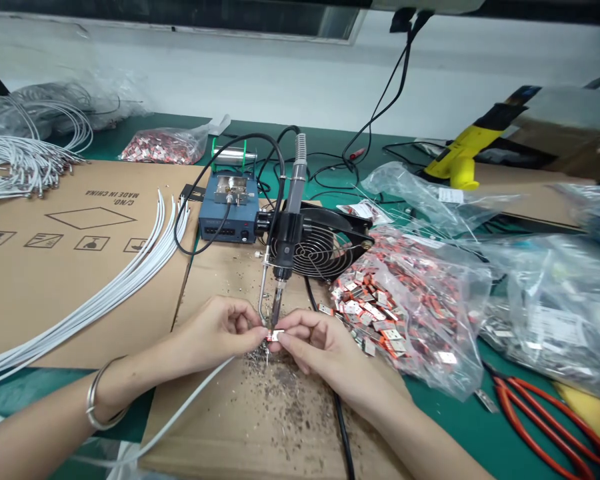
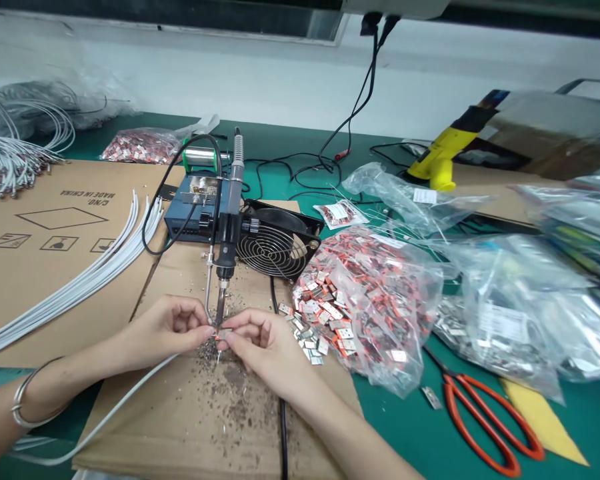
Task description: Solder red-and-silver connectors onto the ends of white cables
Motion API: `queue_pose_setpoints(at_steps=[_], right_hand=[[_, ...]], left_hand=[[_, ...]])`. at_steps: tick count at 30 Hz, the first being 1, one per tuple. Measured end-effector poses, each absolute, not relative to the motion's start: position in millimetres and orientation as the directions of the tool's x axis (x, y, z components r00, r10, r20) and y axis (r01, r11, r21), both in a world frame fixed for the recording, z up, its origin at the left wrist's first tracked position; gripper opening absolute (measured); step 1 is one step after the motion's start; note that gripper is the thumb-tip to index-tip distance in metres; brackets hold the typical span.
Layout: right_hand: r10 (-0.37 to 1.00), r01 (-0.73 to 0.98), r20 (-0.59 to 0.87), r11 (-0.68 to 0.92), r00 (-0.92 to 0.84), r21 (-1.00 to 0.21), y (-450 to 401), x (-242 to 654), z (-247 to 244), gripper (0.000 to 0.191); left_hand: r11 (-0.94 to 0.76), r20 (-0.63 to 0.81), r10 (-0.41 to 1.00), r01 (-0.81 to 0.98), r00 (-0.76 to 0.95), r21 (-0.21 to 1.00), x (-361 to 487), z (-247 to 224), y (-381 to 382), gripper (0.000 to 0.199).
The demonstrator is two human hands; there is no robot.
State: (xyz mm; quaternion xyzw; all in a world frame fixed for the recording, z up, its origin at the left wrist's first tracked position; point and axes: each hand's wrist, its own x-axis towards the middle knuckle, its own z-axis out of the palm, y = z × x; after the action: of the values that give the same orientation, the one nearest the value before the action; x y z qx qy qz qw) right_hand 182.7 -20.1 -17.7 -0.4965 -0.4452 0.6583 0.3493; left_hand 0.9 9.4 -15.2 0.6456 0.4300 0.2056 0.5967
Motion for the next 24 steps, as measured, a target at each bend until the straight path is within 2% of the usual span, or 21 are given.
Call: queue_pose_setpoints(at_steps=[8,14,24], right_hand=[[0.906,-0.001,-0.343,-0.354,-0.248,-0.935,-20,181,-18,0.03],[0.906,0.012,-0.34,-0.348,-0.254,-0.937,-21,182,-22,0.03],[0.903,-0.015,-0.343,-0.358,-0.259,-0.933,-20,181,-21,0.037]], left_hand=[[0.022,-0.24,0.8,0.373,0.55,0.928,-3,-14,8,0.019],[0.135,-0.373,0.695,0.399,0.614,0.907,-14,-9,9,0.026],[0.143,-0.382,0.711,0.41,0.59,0.901,-11,-9,8,0.021]])
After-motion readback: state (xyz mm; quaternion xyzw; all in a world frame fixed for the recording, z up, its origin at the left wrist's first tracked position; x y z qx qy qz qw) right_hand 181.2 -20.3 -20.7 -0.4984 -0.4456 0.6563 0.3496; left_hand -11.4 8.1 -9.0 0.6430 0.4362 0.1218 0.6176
